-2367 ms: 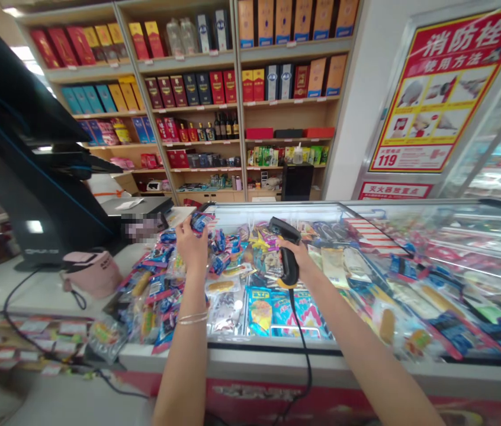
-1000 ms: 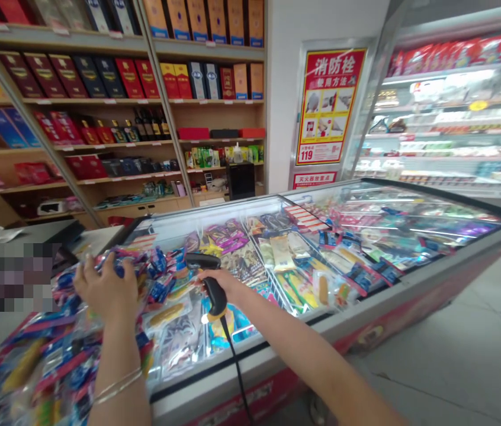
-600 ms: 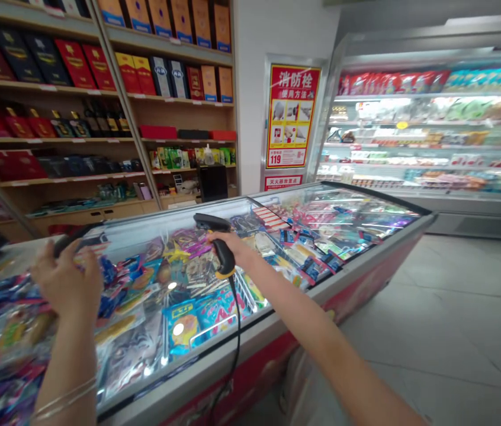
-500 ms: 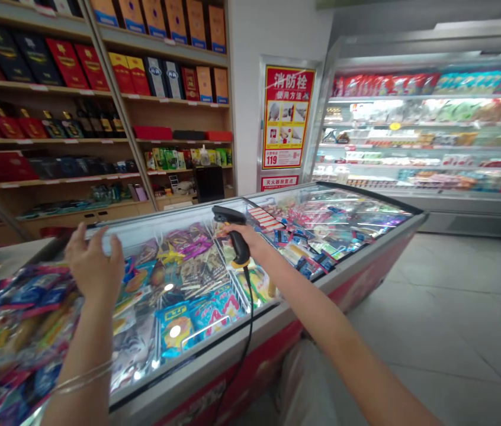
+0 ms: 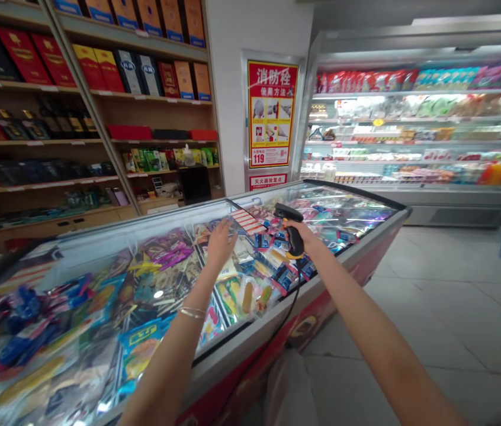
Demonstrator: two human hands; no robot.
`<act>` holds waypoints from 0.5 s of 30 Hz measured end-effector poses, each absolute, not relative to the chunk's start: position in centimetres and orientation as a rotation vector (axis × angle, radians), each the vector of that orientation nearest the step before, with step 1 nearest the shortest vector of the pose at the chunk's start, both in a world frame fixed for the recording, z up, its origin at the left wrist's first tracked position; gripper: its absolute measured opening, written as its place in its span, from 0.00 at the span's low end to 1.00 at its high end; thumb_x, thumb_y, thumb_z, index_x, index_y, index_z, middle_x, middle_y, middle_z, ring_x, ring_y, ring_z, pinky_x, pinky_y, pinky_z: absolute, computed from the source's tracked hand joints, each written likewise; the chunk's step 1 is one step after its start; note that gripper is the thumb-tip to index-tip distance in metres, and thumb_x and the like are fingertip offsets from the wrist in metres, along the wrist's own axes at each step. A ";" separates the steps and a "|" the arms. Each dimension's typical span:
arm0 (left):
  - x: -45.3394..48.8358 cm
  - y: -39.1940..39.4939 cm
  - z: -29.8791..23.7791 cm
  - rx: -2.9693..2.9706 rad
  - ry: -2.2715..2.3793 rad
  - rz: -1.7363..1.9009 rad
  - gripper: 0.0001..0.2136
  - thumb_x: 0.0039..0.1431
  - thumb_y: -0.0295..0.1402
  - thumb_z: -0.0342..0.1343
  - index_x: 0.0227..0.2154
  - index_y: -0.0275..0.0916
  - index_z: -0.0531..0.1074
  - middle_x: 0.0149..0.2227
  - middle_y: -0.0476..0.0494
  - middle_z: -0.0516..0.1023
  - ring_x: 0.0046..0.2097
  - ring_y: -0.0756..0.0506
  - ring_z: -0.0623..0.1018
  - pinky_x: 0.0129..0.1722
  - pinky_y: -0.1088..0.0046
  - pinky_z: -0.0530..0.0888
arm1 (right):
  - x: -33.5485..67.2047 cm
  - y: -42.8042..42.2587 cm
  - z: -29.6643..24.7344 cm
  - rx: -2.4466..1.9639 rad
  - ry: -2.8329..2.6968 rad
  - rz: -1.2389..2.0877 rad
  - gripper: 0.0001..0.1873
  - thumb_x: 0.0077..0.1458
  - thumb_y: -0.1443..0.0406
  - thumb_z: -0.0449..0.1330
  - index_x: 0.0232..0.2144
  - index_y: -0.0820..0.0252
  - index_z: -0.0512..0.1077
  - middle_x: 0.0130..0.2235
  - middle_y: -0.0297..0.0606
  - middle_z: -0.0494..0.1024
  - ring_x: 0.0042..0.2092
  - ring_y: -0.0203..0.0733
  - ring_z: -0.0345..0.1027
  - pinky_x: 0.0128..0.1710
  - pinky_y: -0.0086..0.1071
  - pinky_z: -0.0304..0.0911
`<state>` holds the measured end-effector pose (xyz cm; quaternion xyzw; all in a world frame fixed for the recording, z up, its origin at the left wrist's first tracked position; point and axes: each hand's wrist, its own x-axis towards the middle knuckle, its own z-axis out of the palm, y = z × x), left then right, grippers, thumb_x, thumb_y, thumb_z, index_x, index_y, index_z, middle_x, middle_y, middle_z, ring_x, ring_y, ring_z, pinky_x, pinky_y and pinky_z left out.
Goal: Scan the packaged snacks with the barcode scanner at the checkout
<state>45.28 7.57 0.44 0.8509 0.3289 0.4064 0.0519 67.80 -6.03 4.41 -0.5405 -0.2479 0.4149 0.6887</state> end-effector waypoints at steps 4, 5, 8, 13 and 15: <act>50.4 7.6 -2.1 2.660 0.801 0.922 0.25 0.59 0.30 0.49 0.60 0.36 0.59 0.62 0.32 0.63 0.62 0.39 0.65 0.60 0.57 0.64 | 70.8 -6.5 1.5 -1.198 -0.446 0.981 0.03 0.52 0.71 0.60 0.26 0.64 0.71 0.21 0.36 0.76 0.17 0.31 0.64 0.15 0.22 0.63; 51.3 7.7 -2.6 2.675 0.757 0.845 0.27 0.58 0.30 0.50 0.61 0.36 0.57 0.63 0.32 0.62 0.63 0.39 0.64 0.61 0.58 0.63 | 71.2 -6.4 0.8 -1.207 -0.425 0.987 0.03 0.52 0.71 0.60 0.26 0.64 0.71 0.21 0.36 0.76 0.17 0.31 0.64 0.15 0.22 0.63; 53.2 8.2 -3.4 2.696 0.669 0.659 0.33 0.56 0.32 0.55 0.64 0.38 0.52 0.65 0.33 0.59 0.64 0.39 0.62 0.61 0.59 0.62 | 72.1 -6.2 -1.1 -1.217 -0.371 1.004 0.03 0.52 0.72 0.60 0.26 0.64 0.71 0.22 0.37 0.76 0.16 0.30 0.63 0.15 0.22 0.63; 54.4 9.3 -4.3 2.707 0.647 0.524 0.35 0.54 0.41 0.58 0.63 0.39 0.55 0.63 0.33 0.62 0.63 0.37 0.63 0.61 0.60 0.61 | 72.5 -5.7 -2.5 -1.186 -0.320 1.043 0.03 0.52 0.71 0.60 0.26 0.63 0.71 0.21 0.35 0.75 0.15 0.29 0.62 0.14 0.21 0.62; 54.6 9.5 -4.6 2.710 0.719 0.544 0.33 0.53 0.43 0.59 0.61 0.37 0.59 0.57 0.33 0.68 0.60 0.36 0.66 0.59 0.60 0.62 | 72.4 -5.7 -2.5 -1.168 -0.310 1.047 0.03 0.53 0.71 0.60 0.27 0.63 0.71 0.22 0.35 0.75 0.16 0.29 0.62 0.14 0.21 0.62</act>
